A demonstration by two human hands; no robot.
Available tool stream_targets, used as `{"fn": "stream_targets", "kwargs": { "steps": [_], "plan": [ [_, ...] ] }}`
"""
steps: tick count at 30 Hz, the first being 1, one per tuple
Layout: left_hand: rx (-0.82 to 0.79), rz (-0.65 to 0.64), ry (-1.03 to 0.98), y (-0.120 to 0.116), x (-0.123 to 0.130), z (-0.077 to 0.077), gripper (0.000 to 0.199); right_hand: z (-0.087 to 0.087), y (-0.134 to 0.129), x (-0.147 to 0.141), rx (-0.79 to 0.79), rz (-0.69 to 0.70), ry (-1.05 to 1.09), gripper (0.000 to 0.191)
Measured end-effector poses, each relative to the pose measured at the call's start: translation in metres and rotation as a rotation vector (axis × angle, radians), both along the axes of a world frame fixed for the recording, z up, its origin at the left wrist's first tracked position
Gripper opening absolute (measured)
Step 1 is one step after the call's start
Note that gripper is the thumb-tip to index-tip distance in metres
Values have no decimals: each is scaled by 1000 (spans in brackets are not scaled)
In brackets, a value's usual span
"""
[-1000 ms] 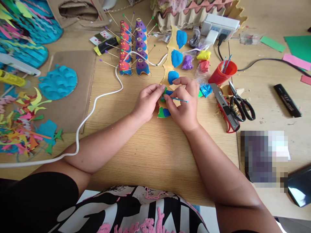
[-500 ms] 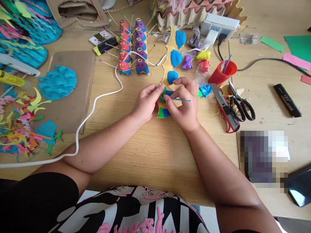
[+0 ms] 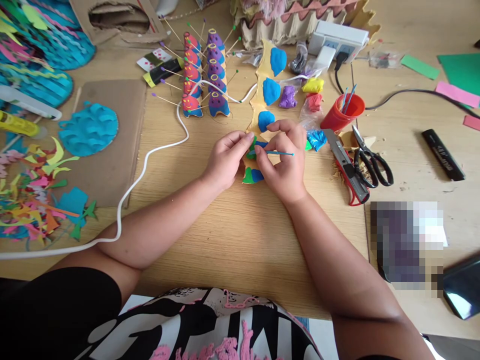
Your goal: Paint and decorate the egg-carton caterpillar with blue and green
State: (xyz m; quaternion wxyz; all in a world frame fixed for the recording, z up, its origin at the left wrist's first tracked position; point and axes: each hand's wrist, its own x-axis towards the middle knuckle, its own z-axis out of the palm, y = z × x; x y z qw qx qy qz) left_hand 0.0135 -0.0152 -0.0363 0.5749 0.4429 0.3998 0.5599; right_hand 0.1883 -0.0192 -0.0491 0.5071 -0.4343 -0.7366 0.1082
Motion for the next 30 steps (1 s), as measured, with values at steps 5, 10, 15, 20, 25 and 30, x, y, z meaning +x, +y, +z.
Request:
{"fn": "stream_targets", "kwargs": {
  "steps": [5, 10, 15, 20, 25, 30],
  "plan": [
    [-38, 6, -21, 2, 1, 0, 54, 1, -2, -1, 29, 41, 24, 20],
    [-57, 8, -73, 3, 2, 1, 50, 6, -3, -4, 28, 64, -10, 23],
    [-68, 17, -61, 4, 0, 0, 50, 5, -2, -4, -13, 55, -17, 18],
    [-71, 15, -69, 4, 0, -1, 49, 4, -3, -3, -15, 74, -16, 17],
    [-83, 15, -70, 4, 1, 0, 49, 7, -5, -4, 8, 81, -34, 20],
    [-46, 17, -76, 5, 0, -3, 49, 6, -3, -4, -60, 54, -73, 19]
  ]
}}
